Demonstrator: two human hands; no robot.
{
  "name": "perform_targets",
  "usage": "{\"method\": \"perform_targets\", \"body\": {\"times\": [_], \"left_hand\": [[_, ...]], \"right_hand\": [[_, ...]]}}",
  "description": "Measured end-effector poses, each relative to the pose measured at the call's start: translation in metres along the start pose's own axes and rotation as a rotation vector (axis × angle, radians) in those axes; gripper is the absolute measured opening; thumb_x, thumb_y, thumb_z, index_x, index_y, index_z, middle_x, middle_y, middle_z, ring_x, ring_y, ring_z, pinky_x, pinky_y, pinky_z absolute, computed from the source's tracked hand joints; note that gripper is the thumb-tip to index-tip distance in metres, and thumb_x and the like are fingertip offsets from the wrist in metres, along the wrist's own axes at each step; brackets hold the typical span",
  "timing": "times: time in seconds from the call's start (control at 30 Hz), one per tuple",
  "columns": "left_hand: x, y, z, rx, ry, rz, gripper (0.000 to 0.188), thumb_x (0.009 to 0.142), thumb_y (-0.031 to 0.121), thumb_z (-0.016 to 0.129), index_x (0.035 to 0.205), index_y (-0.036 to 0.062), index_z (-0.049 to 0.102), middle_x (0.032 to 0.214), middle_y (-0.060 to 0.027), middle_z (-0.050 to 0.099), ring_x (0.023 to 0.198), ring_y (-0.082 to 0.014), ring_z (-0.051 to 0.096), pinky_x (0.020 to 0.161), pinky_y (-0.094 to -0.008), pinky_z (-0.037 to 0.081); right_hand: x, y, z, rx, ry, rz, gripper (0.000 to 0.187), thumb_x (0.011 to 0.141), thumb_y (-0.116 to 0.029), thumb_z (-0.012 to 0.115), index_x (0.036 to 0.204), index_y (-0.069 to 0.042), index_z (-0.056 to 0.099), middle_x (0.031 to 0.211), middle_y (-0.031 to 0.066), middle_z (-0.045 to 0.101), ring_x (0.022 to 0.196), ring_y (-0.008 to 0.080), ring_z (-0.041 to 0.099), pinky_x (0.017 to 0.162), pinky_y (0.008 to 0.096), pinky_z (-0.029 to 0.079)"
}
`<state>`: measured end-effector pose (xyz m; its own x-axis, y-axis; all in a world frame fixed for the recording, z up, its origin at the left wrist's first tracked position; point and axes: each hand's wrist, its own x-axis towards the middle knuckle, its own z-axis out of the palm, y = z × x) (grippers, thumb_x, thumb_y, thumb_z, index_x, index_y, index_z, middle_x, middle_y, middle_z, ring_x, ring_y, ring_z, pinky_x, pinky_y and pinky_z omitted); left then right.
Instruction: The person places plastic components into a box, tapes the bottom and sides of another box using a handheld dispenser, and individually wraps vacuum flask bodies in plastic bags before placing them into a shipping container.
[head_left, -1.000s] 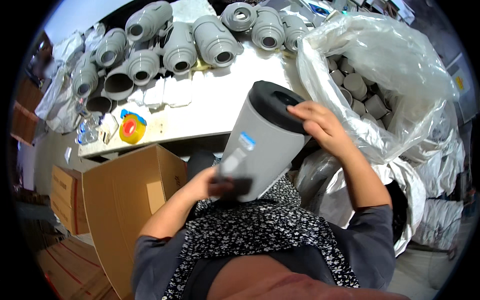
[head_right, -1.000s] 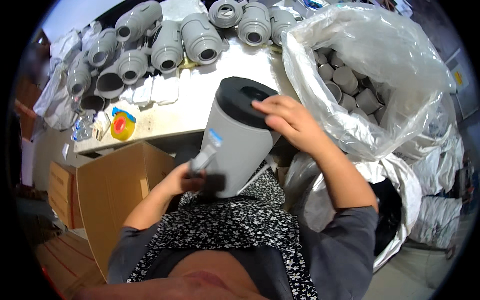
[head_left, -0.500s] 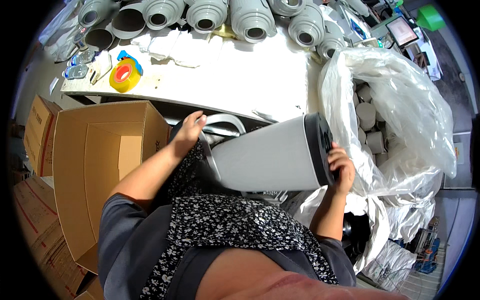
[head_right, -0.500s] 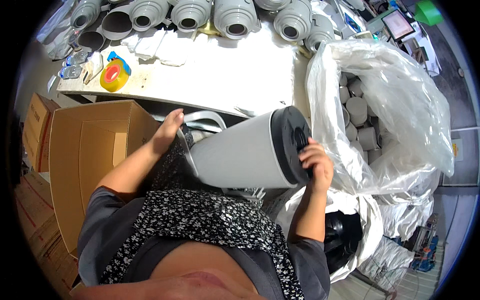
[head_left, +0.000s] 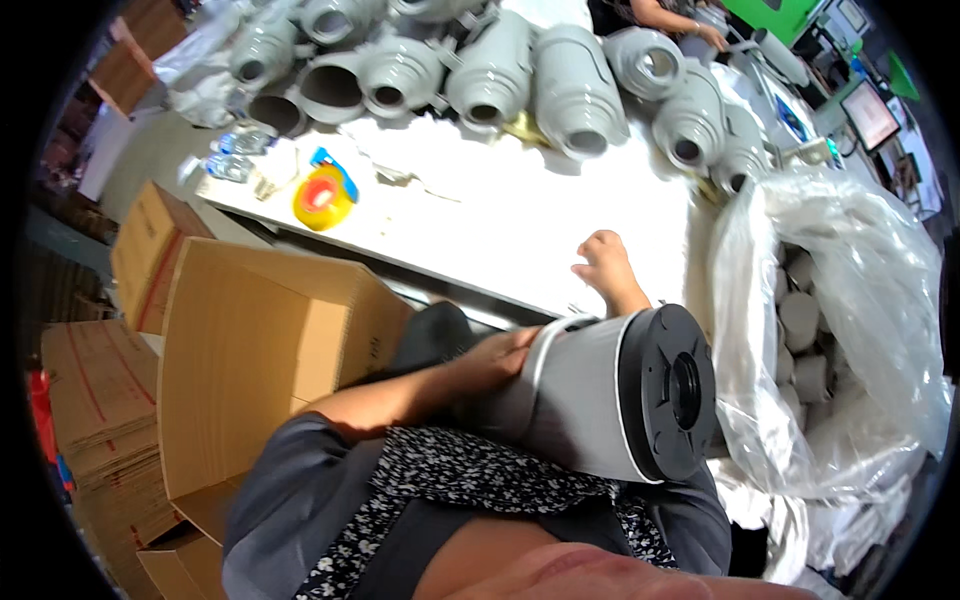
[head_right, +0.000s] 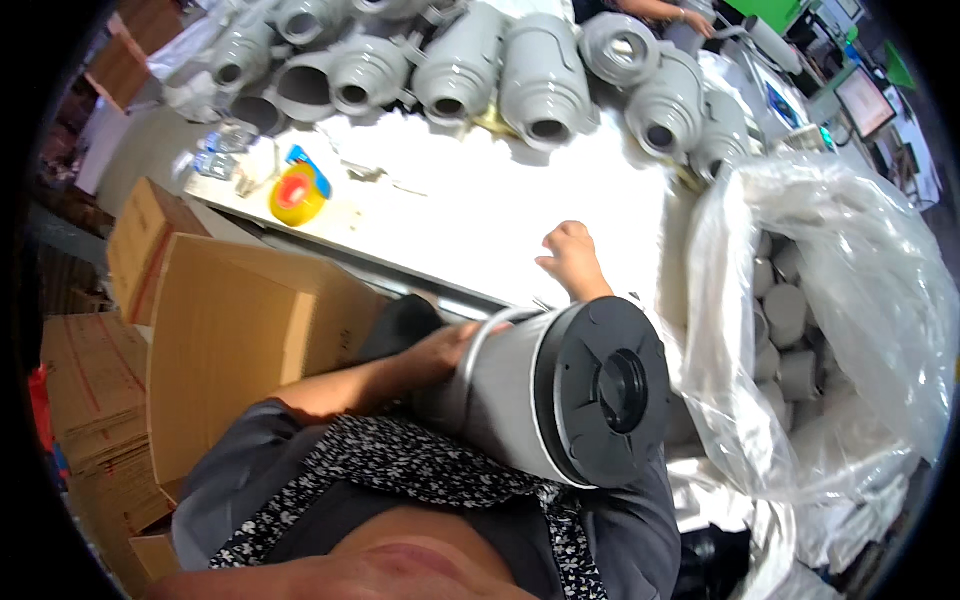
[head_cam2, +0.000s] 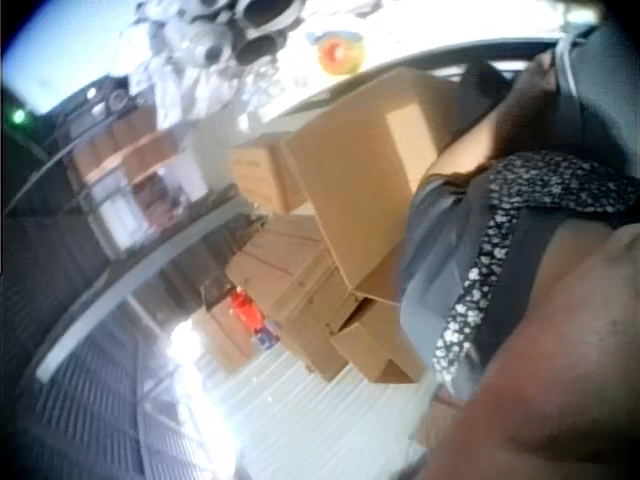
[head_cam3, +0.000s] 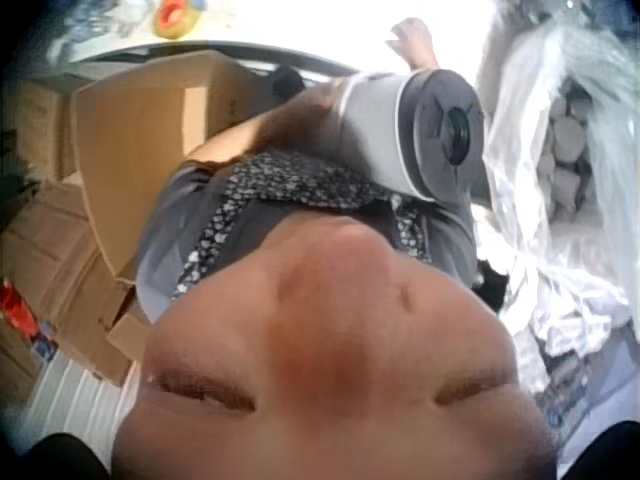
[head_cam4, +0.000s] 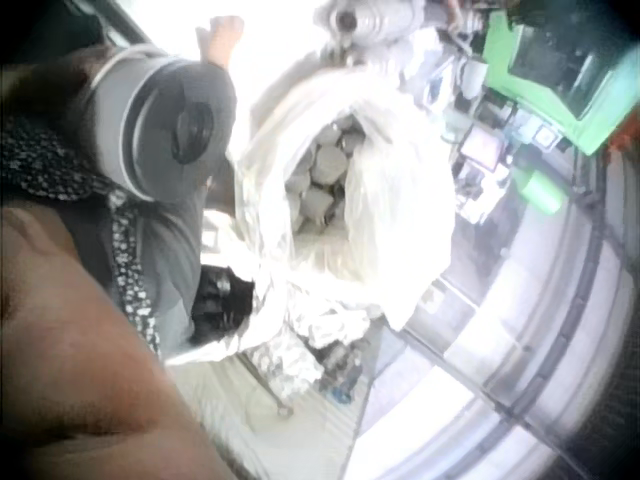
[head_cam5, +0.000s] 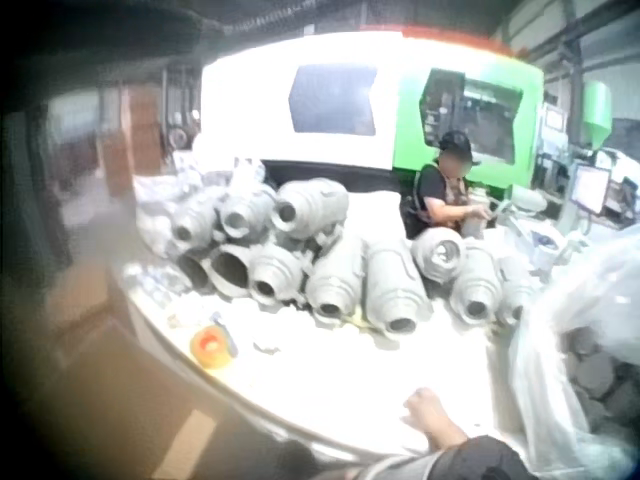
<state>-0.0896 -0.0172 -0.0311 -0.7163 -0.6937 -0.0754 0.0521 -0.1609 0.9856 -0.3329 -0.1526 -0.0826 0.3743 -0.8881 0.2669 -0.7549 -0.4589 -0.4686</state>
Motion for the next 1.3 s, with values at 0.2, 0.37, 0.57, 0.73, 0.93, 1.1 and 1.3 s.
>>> {"method": "perform_targets", "body": {"times": [0.2,0.37,0.57,0.73,0.93,1.1,1.3], "left_hand": [[-0.026,0.004,-0.007,0.005,0.09,-0.038,0.047,0.092,0.03,0.037,0.134,0.0081,0.036,0.133,-0.0109,0.041,0.123,-0.0192,0.037,0.102,-0.0306,0.026],[-0.011,-0.027,-0.004,0.004,-0.022,0.071,0.047,0.093,0.031,0.036,0.133,0.0055,0.037,0.133,-0.0123,0.041,0.122,-0.0211,0.039,0.102,-0.031,0.028],[-0.029,-0.018,0.007,-0.03,0.046,0.154,0.046,0.094,0.033,0.039,0.131,0.0043,0.04,0.131,-0.0105,0.044,0.121,-0.0198,0.039,0.101,-0.0319,0.029],[-0.024,-0.004,0.007,-0.589,-0.05,0.102,0.042,0.093,0.025,0.042,0.129,0.0035,0.038,0.126,-0.0108,0.046,0.116,-0.0206,0.043,0.099,-0.0322,0.032],[0.064,0.009,-0.022,0.706,0.706,0.349,0.083,0.069,0.011,0.07,0.135,0.0029,0.022,0.131,-0.0192,0.033,0.12,-0.0306,0.036,0.098,-0.0393,0.034],[0.151,0.012,-0.098,0.585,0.706,0.132,0.054,0.065,-0.009,0.05,0.117,0.0044,0.05,0.105,-0.0135,0.056,0.096,-0.0241,0.054,0.083,-0.031,0.043],[0.128,0.082,0.0,0.579,0.444,0.621,0.043,0.059,-0.01,0.046,0.098,0.0025,0.058,0.1,-0.013,0.055,0.096,-0.0268,0.053,0.085,-0.0301,0.042]], "right_hand": [[0.029,-0.023,0.004,0.622,0.222,0.497,0.014,0.077,-0.011,0.055,0.078,0.002,0.059,0.063,0.0112,0.055,0.053,0.0192,0.051,0.053,0.0308,0.042],[0.01,0.002,0.019,-0.081,0.129,-0.132,0.016,0.069,-0.018,0.065,0.076,-0.005,0.06,0.096,0.0108,0.058,0.1,0.0307,0.049,0.081,0.0369,0.042],[0.02,-0.012,-0.008,0.932,0.333,0.598,0.028,0.089,-0.026,0.05,0.07,-0.005,0.054,0.063,0.0051,0.054,0.061,0.0158,0.051,0.064,0.0273,0.042],[0.01,-0.054,-0.056,1.481,0.355,0.346,0.034,0.094,-0.032,0.043,0.072,-0.008,0.049,0.061,0.0019,0.05,0.057,0.0127,0.047,0.065,0.0269,0.043],[-0.032,-0.079,-0.045,1.432,0.208,0.281,0.032,0.092,-0.033,0.047,0.078,-0.006,0.053,0.067,0.0042,0.055,0.068,0.0147,0.052,0.071,0.0287,0.043],[-0.077,-0.084,-0.081,1.366,0.267,0.488,0.031,0.092,-0.033,0.046,0.073,-0.01,0.053,0.065,0.0014,0.053,0.059,0.0106,0.049,0.058,0.0246,0.042],[-0.203,-0.034,-0.118,2.116,0.607,0.339,0.021,0.091,-0.026,0.048,0.076,-0.012,0.054,0.059,0.0003,0.05,0.053,0.0119,0.051,0.056,0.0238,0.045]]}}
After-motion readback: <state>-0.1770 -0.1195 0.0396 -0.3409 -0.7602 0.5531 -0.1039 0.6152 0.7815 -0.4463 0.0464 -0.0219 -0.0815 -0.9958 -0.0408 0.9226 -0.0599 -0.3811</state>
